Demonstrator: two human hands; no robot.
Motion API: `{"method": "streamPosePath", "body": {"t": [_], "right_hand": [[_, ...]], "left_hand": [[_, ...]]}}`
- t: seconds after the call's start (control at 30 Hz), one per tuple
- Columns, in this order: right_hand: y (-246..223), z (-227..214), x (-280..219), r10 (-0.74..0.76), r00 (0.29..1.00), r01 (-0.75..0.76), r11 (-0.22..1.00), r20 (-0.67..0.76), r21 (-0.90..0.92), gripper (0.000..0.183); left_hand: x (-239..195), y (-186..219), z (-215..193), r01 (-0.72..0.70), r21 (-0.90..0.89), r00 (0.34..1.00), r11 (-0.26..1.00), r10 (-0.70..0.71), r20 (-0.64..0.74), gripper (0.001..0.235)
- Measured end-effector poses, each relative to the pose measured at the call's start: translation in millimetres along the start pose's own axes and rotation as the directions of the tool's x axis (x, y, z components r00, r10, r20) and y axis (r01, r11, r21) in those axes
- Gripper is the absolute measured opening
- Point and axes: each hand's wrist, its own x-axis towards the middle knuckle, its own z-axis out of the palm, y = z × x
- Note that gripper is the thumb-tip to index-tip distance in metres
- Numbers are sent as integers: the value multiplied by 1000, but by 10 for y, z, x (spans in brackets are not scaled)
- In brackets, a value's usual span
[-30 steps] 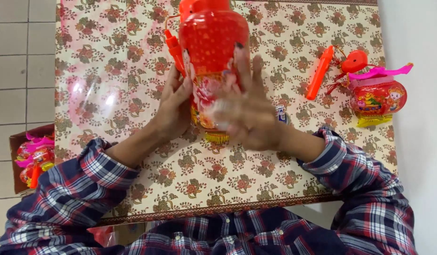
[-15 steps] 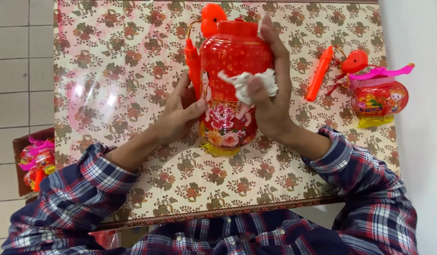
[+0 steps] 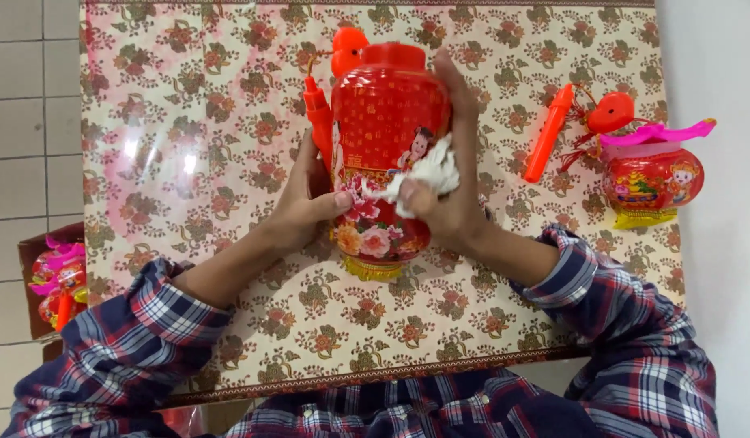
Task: Assembling plastic decorative toys by applying glue to small components and attaching them to the main body.
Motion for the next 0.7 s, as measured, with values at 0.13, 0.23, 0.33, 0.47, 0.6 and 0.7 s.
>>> {"method": "streamPosePath", "body": {"t": [0.13,0.23,0.33,0.47,0.6,0.7], "right_hand": [[-47,-4,-20,45,999,-45,999,26,28,77],[-71,9,-4,95,995,-94,994,6,-57,67],[-115,35,10,105,994,-102,988,15,-115,55],[-28,72,12,70,997,-73,995,-41,-73,47],[-83,133,16,-13,996,10,999,-88,-33,39],[-106,68,81,18,998,-20,999,-59,-35,32]], "left_hand": [[6,-5,-15,-13,-12,1000,1000,13,19,98],[5,2,-52,-24,81,999,996,22,28,100],[8,17,-55,-29,112,999,993,25,31,98],[46,44,13,87,172,996,981,-80,-46,117],[27,-2,-45,85,158,996,984,-89,18,136],[52,12,-39,26,64,999,998,-29,46,122]]}}
